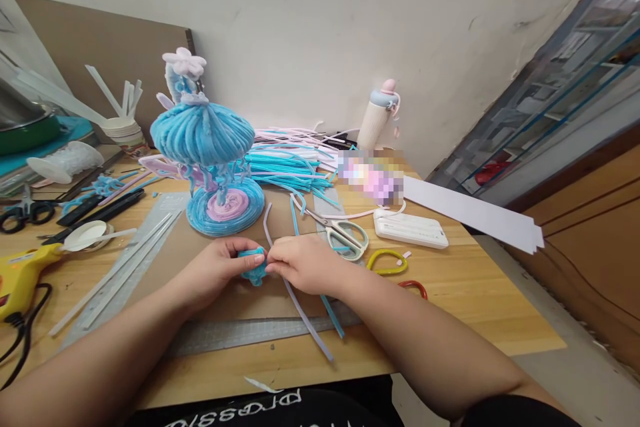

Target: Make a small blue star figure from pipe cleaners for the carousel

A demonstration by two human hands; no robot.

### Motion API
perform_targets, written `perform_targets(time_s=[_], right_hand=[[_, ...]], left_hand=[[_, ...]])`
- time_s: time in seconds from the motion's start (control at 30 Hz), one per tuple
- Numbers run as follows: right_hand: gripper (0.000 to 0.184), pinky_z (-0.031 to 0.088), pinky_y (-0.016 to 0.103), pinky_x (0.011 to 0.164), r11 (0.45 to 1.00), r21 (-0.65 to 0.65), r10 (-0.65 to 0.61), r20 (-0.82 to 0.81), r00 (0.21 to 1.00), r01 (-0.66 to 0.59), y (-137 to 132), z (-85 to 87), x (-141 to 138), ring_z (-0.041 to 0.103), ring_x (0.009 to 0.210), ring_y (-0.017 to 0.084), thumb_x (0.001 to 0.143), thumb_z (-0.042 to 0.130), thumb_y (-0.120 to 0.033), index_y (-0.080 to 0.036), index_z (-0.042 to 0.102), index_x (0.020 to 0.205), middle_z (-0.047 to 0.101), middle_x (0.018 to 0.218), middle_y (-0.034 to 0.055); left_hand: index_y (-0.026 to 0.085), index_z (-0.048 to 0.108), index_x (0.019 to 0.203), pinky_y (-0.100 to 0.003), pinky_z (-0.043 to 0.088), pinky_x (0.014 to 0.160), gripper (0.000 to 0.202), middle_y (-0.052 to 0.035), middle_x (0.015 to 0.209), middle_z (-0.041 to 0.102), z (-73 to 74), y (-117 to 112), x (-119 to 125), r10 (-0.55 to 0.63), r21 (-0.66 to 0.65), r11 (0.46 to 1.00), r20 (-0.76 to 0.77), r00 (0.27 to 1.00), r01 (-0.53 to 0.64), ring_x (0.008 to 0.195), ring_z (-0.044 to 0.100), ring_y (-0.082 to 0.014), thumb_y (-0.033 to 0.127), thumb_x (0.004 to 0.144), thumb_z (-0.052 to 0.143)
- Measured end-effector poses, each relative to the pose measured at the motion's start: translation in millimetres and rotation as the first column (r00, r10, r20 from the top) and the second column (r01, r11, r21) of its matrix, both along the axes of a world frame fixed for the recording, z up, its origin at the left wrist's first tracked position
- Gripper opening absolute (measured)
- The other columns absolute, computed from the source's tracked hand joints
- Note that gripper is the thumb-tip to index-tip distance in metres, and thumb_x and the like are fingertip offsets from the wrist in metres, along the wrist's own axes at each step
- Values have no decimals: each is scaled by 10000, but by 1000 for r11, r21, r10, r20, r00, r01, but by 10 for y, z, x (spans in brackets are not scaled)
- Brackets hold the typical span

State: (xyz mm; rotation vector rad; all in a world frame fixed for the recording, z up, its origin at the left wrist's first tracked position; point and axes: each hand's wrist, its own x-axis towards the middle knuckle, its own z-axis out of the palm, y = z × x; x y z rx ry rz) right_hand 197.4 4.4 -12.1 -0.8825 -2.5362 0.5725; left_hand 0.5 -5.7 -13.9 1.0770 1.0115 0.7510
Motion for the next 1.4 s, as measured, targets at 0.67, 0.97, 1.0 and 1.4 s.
perform_targets(time_s=[0.67,0.97,1.0,1.4], right_hand=[[294,221,170,381,553,-780,-470,-583,663,-294,-80,-46,-166,318,393,35,749,715,-408,-171,540,760,451,515,-83],[124,418,260,622,960,-260,-236,-531,814,108,-165,-8,-149,536,668,130,855,560,-255,-165,622,797,593,733,24],[134,412,255,608,955,-273,-249,-530,810,115,-170,-12,-151,527,651,126,856,561,-261,-165,615,780,585,716,18],[258,267,217,465,701,-712,-558,-506,658,46,-126,-12,-185,321,461,61,777,637,-368,-164,542,651,451,542,-62]], left_hand=[[119,744,766,-239,505,628,211,-38,664,717,27,-39,44,84,-156,988,454,887,-13,615,638,-138,230,615,840],[111,734,777,-195,475,609,208,-23,654,708,15,0,54,203,-191,974,499,842,-122,603,626,-108,197,618,837],[114,735,773,-194,469,606,211,-20,653,705,14,-2,56,207,-184,974,489,847,-131,605,620,-106,200,612,840],[157,692,877,-213,447,702,247,9,771,679,-32,-23,60,110,65,989,266,958,-132,715,586,-104,226,667,802]])
